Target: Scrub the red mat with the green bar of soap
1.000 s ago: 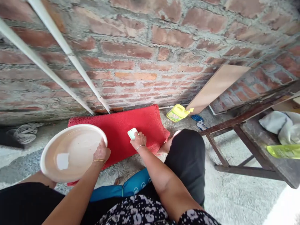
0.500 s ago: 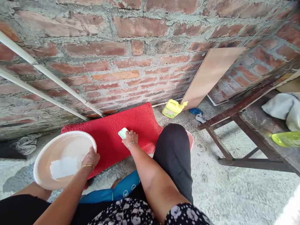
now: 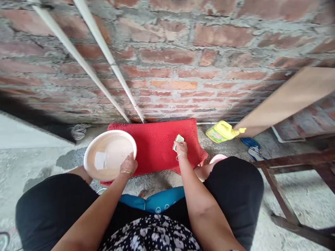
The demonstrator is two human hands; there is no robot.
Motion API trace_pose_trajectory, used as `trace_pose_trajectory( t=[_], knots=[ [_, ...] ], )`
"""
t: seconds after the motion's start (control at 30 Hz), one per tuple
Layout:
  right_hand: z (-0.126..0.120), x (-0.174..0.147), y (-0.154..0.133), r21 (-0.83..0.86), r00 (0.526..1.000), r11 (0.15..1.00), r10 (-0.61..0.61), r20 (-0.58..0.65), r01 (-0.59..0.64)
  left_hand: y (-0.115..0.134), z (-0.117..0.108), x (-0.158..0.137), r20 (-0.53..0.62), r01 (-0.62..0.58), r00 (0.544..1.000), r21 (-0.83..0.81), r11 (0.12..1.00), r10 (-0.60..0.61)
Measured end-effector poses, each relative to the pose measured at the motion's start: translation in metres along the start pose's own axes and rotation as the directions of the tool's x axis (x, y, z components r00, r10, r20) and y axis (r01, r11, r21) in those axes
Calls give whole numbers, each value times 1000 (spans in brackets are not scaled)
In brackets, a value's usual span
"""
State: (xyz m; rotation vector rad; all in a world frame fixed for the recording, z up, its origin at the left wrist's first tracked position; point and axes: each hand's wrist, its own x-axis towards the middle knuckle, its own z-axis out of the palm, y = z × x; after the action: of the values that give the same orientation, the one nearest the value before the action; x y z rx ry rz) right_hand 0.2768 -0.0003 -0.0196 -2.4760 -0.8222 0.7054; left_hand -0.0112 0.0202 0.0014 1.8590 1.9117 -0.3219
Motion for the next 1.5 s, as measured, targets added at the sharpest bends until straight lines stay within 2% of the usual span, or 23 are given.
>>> trace_pose_trajectory(
  t=[0.1, 0.2, 0.37, 0.47, 0.53, 0.63, 0.7, 0.77, 0.83, 0.9, 1.0, 1.1, 1.2, 1.27, 1.33, 1.37, 1.43, 1.5],
  knots=[
    [21, -9, -26, 19, 997, 1000, -6, 83, 5, 1, 0, -2, -7, -1, 1000, -13, 1000, 1],
    [47, -27, -61, -61, 982, 990, -116, 146, 126, 2, -1, -4, -2, -3, 1000, 9, 1000, 3],
    [95, -57, -113, -231, 886, 881, -331, 324, 413, 4, -5, -7, 33, -3, 999, 22, 1000, 3],
    [105, -54, -119, -308, 849, 811, -381, 367, 497, 4, -7, -8, 21, -24, 1000, 5, 1000, 24],
    [95, -40, -107, -361, 858, 791, -378, 347, 495, 4, -7, -9, 24, -17, 1000, -5, 1000, 17],
    [53, -8, -67, -433, 917, 809, -326, 231, 397, 4, -8, -10, 33, -11, 999, -22, 1000, 11],
    [15, 13, -32, -441, 964, 858, -241, 111, 265, 4, -8, -11, 32, -12, 999, -33, 999, 13],
    [-20, 30, 2, -401, 996, 913, -85, -16, 72, 4, -8, -12, 23, -11, 1000, -46, 999, 12],
    [-43, 40, 24, -370, 993, 926, 39, -109, -77, 4, -7, -12, 6, -14, 1000, -61, 998, 14],
    [-47, 42, 28, -333, 988, 937, 62, -143, -107, 4, -7, -13, -3, -12, 1000, -73, 997, 12],
    [-19, 27, -3, -280, 992, 959, -76, -98, 46, 4, -6, -13, 6, -2, 1000, -82, 997, 2],
    [35, -1, -58, -285, 969, 927, -242, 44, 244, 5, -6, -12, 10, -3, 1000, -86, 996, 3],
    [86, -28, -107, -307, 893, 842, -386, 231, 444, 5, -4, -11, 13, 1, 1000, -91, 996, 0],
    [108, -37, -128, -324, 829, 770, -455, 325, 550, 4, -2, -10, 13, 4, 1000, -101, 995, -3],
    [115, -35, -135, -342, 796, 726, -481, 368, 597, 4, -1, -10, 6, 3, 1000, -113, 994, -2],
    [113, -29, -133, -352, 797, 722, -477, 371, 596, 4, 0, -9, 0, -1, 1000, -118, 993, 1],
    [99, -9, -121, -381, 829, 740, -450, 333, 554, 4, 2, -9, -9, -8, 1000, -126, 992, 7],
    [74, 16, -97, -415, 881, 778, -399, 254, 472, 4, 2, -10, -2, -5, 1000, -128, 992, 5]
  ],
)
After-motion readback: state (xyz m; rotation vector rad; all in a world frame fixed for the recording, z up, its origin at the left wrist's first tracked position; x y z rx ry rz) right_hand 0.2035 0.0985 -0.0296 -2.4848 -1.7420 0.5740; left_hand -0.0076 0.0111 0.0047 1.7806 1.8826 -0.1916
